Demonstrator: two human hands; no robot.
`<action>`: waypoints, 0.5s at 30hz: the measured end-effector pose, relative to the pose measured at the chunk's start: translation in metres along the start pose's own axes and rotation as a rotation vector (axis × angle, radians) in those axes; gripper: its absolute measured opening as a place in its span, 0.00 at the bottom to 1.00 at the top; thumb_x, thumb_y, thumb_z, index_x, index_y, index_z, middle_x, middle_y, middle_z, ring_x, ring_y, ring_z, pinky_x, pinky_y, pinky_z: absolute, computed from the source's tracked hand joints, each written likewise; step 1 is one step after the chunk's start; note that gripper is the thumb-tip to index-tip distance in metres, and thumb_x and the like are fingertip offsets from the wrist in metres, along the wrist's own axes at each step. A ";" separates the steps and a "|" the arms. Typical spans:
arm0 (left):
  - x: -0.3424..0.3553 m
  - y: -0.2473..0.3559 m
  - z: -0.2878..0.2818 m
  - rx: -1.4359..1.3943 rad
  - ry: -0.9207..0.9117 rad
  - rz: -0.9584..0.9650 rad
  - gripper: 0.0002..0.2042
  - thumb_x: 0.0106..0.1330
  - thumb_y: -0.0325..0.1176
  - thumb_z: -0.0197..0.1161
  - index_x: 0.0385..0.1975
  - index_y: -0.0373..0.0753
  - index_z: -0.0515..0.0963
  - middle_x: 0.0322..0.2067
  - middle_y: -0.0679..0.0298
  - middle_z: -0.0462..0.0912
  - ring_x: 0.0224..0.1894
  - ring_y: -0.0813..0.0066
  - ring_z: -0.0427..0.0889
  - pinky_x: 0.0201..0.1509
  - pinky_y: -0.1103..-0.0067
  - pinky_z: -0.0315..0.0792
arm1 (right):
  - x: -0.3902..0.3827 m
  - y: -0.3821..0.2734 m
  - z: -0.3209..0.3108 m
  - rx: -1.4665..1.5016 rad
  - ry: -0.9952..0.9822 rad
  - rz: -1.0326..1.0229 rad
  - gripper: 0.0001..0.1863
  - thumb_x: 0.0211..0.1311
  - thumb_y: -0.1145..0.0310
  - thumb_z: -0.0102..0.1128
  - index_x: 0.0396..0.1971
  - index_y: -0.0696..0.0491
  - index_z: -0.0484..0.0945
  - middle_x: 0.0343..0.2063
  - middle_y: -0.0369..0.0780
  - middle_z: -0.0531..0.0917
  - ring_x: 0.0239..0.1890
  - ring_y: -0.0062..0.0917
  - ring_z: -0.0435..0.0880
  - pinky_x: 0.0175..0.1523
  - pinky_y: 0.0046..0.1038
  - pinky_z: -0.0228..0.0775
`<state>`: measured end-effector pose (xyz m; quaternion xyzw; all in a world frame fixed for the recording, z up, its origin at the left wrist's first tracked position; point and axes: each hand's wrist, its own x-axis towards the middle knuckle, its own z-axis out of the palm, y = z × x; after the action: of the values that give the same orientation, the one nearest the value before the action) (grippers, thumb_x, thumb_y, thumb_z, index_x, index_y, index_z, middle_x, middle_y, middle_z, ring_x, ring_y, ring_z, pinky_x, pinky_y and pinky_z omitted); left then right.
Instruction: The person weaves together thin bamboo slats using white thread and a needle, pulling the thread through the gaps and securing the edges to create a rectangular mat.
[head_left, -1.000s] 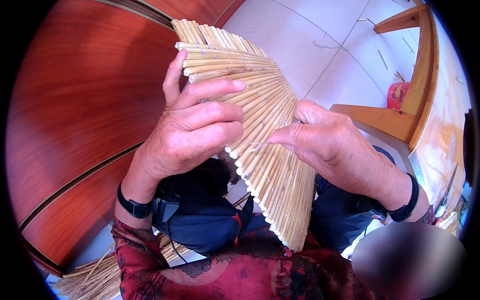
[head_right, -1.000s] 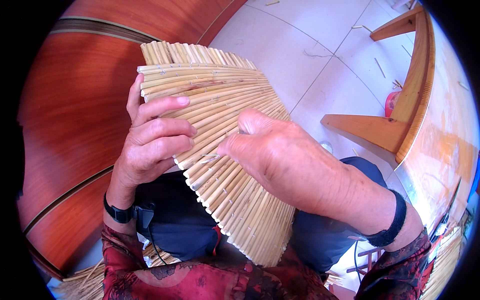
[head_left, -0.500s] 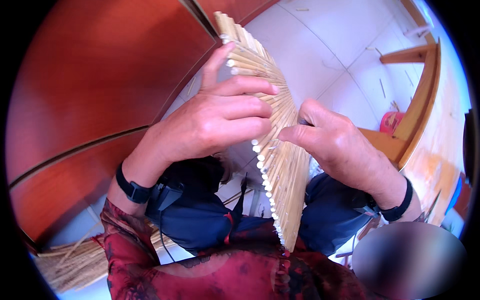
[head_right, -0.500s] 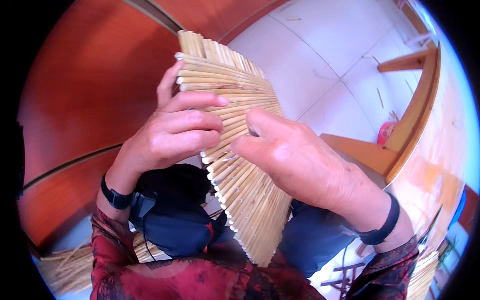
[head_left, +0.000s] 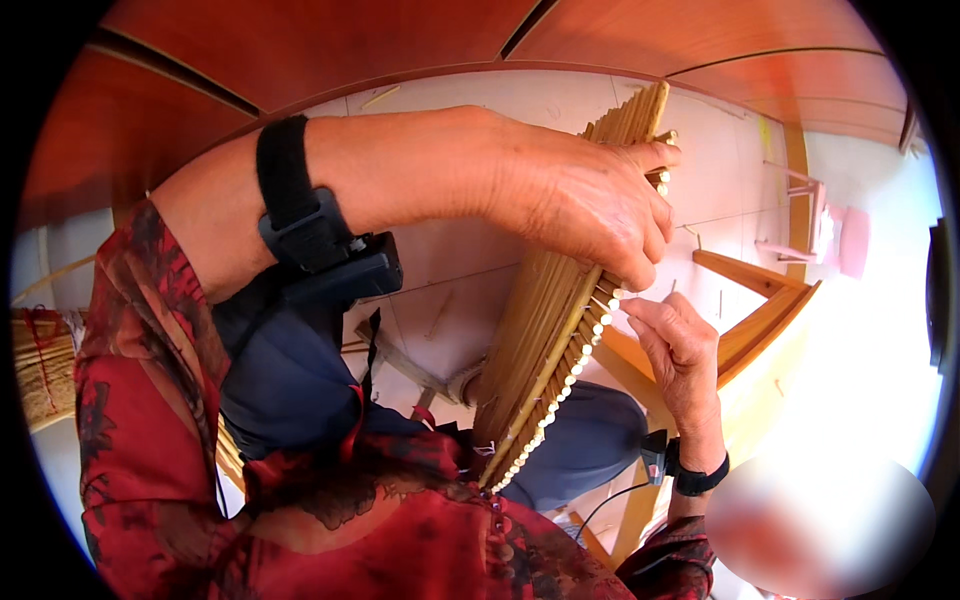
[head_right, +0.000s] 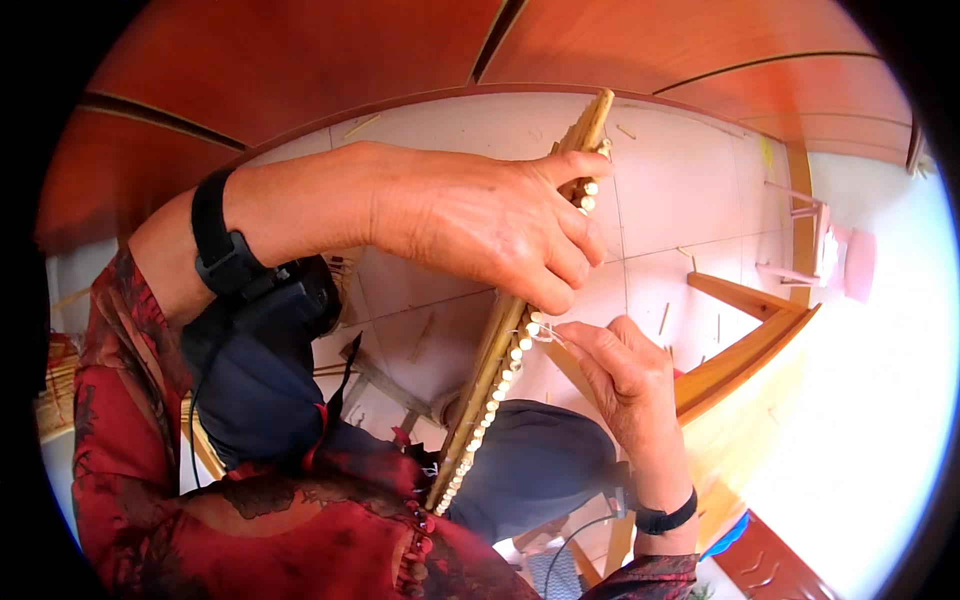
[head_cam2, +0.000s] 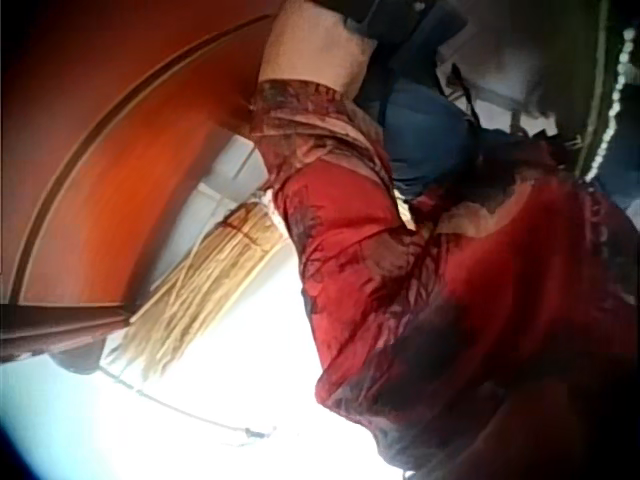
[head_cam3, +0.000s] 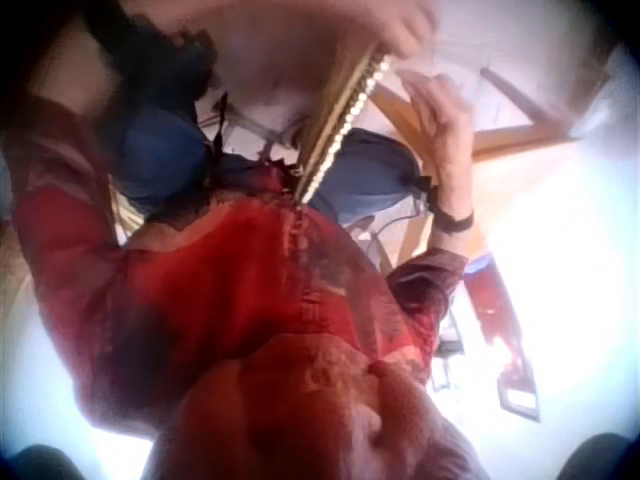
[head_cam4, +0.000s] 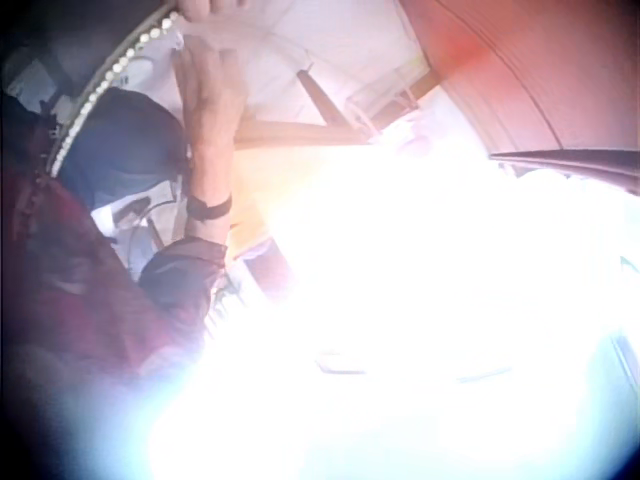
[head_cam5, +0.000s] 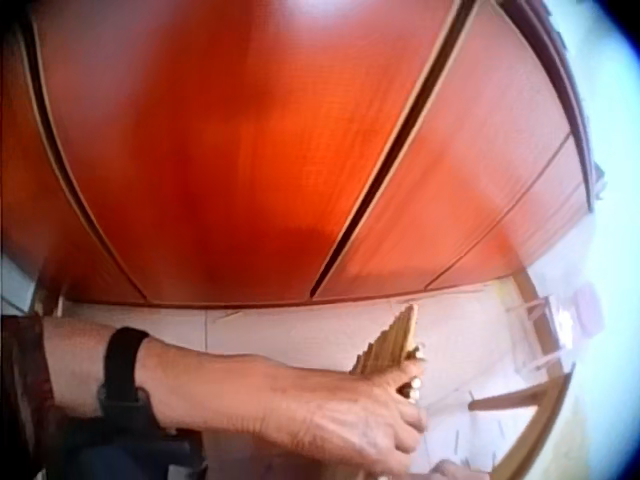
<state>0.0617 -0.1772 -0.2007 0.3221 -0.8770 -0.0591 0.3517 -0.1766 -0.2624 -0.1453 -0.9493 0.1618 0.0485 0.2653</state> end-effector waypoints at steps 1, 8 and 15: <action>0.001 0.000 -0.001 0.005 -0.053 0.000 0.02 0.56 0.28 0.56 0.23 0.44 0.72 0.25 0.70 0.73 0.46 0.72 0.77 0.66 0.48 0.49 | -0.001 0.001 0.000 -0.009 -0.014 -0.007 0.13 0.53 0.81 0.62 0.40 0.52 0.82 0.21 0.41 0.75 0.24 0.29 0.77 0.31 0.26 0.69; 0.000 -0.011 0.009 0.032 0.071 0.095 0.04 0.56 0.29 0.55 0.21 0.45 0.73 0.23 0.71 0.72 0.38 0.72 0.77 0.65 0.50 0.54 | 0.001 -0.009 -0.003 0.192 -0.050 0.168 0.07 0.63 0.78 0.58 0.39 0.57 0.81 0.24 0.35 0.80 0.26 0.16 0.75 0.34 0.19 0.71; 0.004 -0.019 0.013 0.137 0.113 0.213 0.02 0.55 0.32 0.56 0.22 0.46 0.73 0.21 0.73 0.73 0.34 0.75 0.76 0.53 0.67 0.65 | 0.008 0.000 -0.011 0.045 -0.091 -0.027 0.11 0.54 0.86 0.59 0.37 0.58 0.80 0.22 0.39 0.79 0.23 0.25 0.79 0.30 0.21 0.70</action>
<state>0.0607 -0.1960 -0.2141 0.2534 -0.8870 0.0569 0.3819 -0.1694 -0.2702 -0.1377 -0.9419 0.1376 0.0845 0.2945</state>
